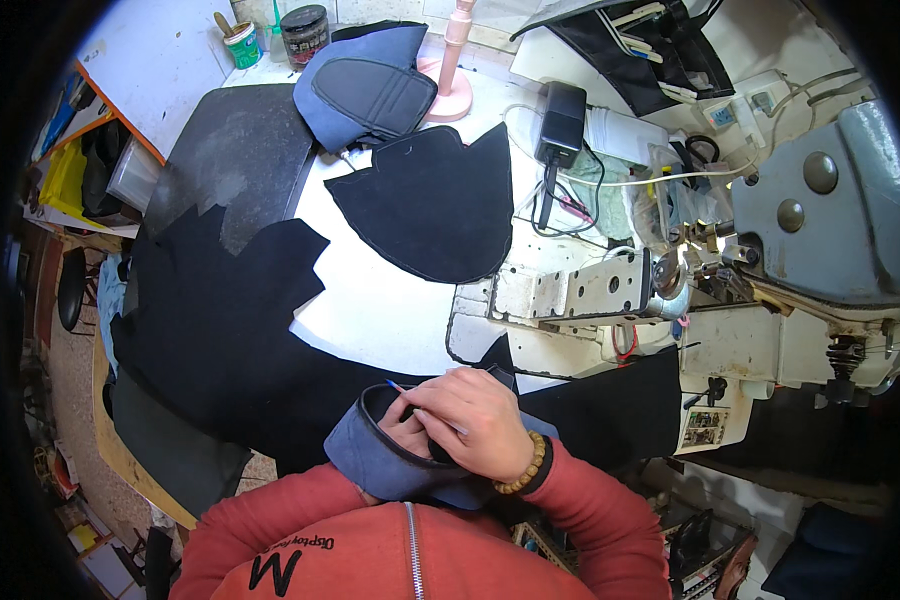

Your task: The person handles black and blue shoe components on a worktable, unfolding and smoothing a large black fabric piece, then picking up and inspecting a blue shoe upper. The person repeatedly aligns and adjusts the parts without using a tool.

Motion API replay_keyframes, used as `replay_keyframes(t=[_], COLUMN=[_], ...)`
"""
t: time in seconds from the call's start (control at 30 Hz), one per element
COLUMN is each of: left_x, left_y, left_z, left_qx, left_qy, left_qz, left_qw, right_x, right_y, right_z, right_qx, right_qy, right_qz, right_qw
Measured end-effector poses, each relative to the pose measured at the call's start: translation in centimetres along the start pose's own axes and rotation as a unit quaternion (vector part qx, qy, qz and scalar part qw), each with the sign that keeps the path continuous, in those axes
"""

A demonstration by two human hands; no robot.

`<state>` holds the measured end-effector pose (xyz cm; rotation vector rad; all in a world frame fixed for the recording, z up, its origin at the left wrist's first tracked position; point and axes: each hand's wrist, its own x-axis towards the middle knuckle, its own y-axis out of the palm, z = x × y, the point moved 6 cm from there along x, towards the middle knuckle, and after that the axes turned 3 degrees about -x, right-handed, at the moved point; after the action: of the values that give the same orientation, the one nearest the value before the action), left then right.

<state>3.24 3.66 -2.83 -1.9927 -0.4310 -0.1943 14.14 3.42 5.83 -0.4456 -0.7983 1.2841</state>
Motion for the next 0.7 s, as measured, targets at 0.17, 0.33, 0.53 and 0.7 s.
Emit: replay_keyframes(t=[0.17, 0.33, 0.53, 0.7], left_x=[0.1, 0.8, 1.0, 0.6], left_y=[-0.3, -1.5, -2.0, -1.5], left_z=[0.0, -0.2, -0.4, -0.6], left_qx=[-0.071, -0.107, -0.119, -0.082], left_qy=[-0.006, -0.016, -0.023, -0.008], left_qz=[0.043, 0.060, 0.061, 0.033], left_qw=[0.997, 0.992, 0.991, 0.996], right_x=[-0.1, -2.1, -7.4, -10.7], right_y=[-1.4, -5.7, -4.5, -1.9], right_z=[-0.5, -1.7, -2.3, -3.1], right_qx=[-0.043, -0.004, -0.055, -0.105], right_qy=[0.012, 0.095, 0.094, 0.120], right_qz=[0.013, -0.034, -0.031, -0.046], right_qw=[0.999, 0.995, 0.994, 0.986])
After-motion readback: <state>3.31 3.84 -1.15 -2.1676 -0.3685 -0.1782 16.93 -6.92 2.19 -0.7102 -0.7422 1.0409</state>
